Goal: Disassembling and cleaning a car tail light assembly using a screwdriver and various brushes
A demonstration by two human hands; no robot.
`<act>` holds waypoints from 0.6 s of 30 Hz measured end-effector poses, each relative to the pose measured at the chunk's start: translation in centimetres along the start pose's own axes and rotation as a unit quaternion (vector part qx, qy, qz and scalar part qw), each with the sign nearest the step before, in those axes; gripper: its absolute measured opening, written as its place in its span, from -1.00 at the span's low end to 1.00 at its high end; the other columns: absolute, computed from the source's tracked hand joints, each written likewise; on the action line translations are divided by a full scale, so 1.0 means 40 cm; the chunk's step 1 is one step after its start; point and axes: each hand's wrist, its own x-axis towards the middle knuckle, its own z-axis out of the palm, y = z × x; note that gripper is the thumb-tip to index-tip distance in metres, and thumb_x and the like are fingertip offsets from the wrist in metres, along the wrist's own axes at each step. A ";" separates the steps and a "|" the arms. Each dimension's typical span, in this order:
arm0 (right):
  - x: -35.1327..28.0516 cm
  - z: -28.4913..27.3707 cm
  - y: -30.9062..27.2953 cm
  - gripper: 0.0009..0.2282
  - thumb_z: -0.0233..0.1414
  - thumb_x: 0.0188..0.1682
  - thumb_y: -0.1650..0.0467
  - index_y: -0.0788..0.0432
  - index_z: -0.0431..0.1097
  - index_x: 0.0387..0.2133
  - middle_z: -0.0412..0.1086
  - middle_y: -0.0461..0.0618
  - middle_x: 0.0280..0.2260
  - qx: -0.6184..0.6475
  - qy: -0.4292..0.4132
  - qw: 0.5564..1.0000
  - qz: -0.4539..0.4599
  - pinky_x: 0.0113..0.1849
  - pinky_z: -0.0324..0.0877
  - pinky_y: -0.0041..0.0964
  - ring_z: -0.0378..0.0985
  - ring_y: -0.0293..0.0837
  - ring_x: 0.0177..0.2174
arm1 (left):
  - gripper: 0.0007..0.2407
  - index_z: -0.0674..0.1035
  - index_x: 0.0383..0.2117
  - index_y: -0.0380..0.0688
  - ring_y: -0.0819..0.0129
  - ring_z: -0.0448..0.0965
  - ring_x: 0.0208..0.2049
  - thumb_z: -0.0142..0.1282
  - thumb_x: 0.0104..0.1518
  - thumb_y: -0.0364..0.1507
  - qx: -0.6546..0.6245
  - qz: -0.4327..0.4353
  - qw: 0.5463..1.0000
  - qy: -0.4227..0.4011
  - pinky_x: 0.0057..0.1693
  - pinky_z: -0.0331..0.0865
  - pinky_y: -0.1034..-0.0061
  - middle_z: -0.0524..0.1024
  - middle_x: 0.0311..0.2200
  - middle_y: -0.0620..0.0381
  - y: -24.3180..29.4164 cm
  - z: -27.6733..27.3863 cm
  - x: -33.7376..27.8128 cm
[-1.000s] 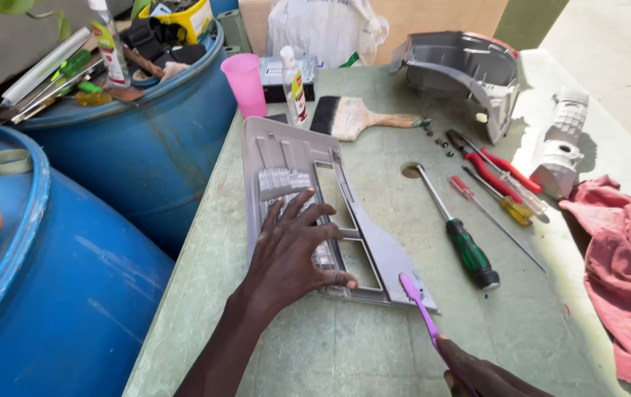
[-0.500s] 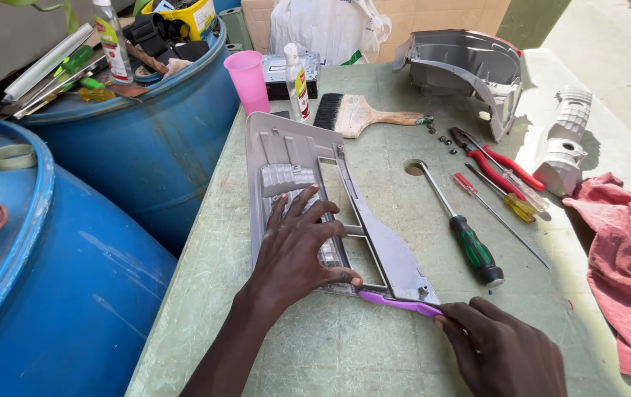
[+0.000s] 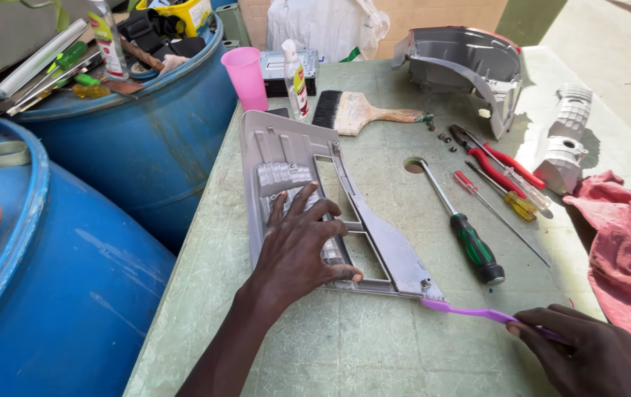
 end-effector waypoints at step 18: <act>0.128 -0.074 0.180 -0.86 0.07 0.08 0.43 0.27 0.50 -0.22 0.35 0.11 -0.45 0.306 0.275 0.910 -0.058 -0.30 0.13 -0.32 0.29 -0.10 -0.38 | -0.49 0.69 -0.26 0.16 0.08 0.10 0.32 0.41 -0.36 0.06 -0.056 0.030 0.998 -0.023 0.32 -0.22 -0.12 0.50 -0.06 0.32 -0.053 0.001 0.023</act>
